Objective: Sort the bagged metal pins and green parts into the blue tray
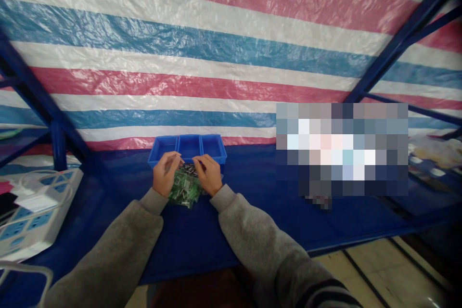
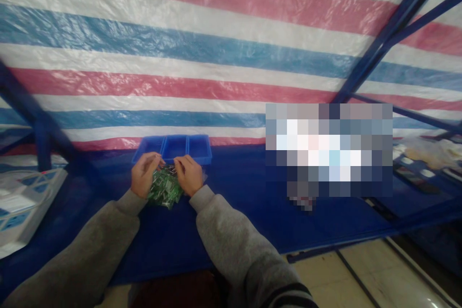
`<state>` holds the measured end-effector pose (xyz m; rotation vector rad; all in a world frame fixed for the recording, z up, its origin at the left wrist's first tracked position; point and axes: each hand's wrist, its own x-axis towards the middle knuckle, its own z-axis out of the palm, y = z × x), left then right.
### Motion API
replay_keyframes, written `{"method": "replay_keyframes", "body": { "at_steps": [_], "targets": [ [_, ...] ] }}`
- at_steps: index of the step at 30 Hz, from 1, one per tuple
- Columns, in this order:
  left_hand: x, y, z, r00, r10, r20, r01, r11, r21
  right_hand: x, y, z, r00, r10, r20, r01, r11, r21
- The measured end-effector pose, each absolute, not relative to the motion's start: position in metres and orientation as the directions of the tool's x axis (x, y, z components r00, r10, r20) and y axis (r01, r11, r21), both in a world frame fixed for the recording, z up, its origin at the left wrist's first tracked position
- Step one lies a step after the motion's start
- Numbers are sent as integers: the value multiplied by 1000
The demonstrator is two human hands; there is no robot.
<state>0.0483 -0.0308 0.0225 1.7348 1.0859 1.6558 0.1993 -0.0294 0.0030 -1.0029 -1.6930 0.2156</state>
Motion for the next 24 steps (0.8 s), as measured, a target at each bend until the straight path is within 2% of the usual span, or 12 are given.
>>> {"method": "replay_keyframes", "body": {
  "at_steps": [4,7,14,24],
  "targets": [
    [44,-32,24,39,748,662,455,-604,655,199,-31,5,-6,701,713,505,618,-603],
    [42,-32,24,63,707,704,517,-626,583,199,-32,6,13,697,717,504,615,-607],
    [42,-31,19,48,690,722,533,-629,565,199,-32,7,-3,696,718,479,631,-610],
    [42,-31,18,-24,735,678,504,-577,643,200,-35,7,-132,687,715,452,683,-574]
  ]
}}
